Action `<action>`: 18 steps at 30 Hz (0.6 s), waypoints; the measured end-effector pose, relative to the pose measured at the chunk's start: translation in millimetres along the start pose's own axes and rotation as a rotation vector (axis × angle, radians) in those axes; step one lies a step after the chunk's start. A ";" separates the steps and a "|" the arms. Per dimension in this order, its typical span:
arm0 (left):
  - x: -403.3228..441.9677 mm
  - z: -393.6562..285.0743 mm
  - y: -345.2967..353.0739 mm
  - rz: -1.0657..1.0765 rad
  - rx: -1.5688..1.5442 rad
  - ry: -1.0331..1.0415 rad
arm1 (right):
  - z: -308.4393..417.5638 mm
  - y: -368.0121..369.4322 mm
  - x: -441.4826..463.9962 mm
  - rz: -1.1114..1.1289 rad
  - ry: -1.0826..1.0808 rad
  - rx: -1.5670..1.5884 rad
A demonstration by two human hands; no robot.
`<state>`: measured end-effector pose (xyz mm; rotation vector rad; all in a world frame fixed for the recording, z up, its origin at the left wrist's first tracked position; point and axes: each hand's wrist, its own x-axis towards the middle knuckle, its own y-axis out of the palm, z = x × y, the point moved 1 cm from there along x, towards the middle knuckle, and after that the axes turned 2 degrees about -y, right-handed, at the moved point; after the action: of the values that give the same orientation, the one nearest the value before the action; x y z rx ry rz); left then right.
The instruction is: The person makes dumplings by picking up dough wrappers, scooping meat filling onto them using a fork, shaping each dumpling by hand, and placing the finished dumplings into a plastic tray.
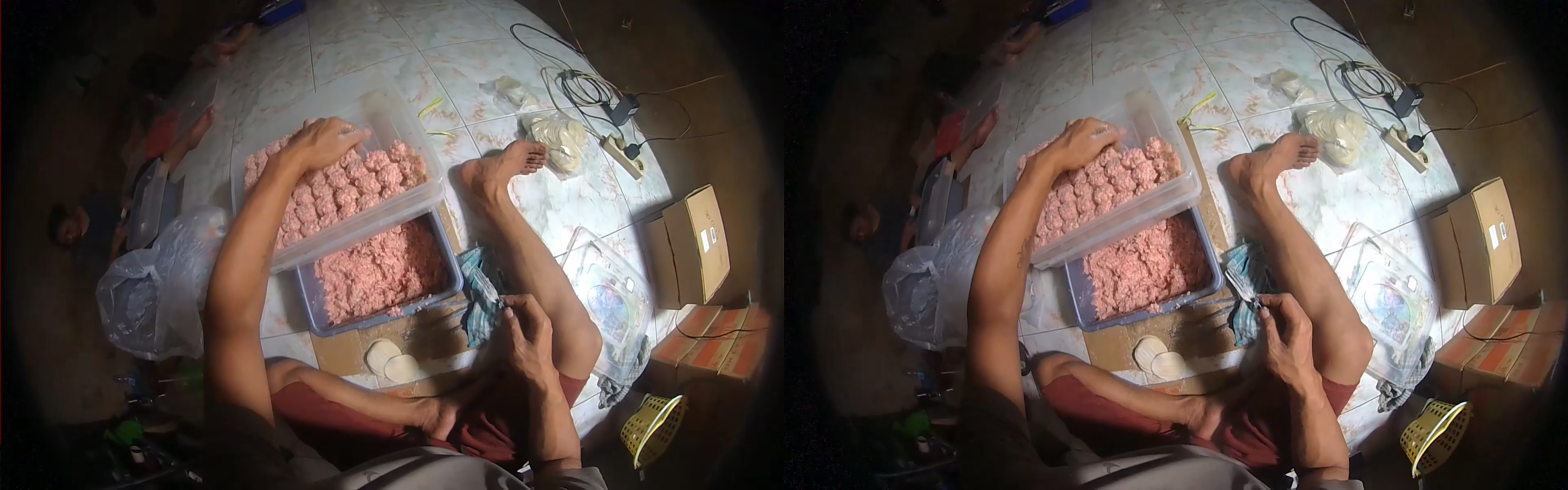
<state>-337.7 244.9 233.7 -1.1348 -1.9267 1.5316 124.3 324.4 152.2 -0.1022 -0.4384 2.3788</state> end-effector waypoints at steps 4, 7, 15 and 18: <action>-57.5 -17.6 -7.6 -0.474 -0.184 0.172 | -1.8 5.1 -2.4 -0.004 -0.026 -0.042; -148.5 -40.2 -1.6 -0.730 -0.414 0.249 | -3.4 7.0 1.9 -0.004 0.037 -0.139; -347.9 -81.2 180.4 0.006 -0.728 -0.083 | 44.2 72.9 70.7 0.294 -0.594 -0.861; -358.2 -73.0 283.1 -0.255 -0.234 -0.040 | 24.0 113.0 115.4 0.723 -0.719 -1.422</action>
<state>16.5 15.9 44.2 -0.9092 -2.2251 1.2280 -38.4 315.5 141.8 -0.0308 -2.7063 2.1068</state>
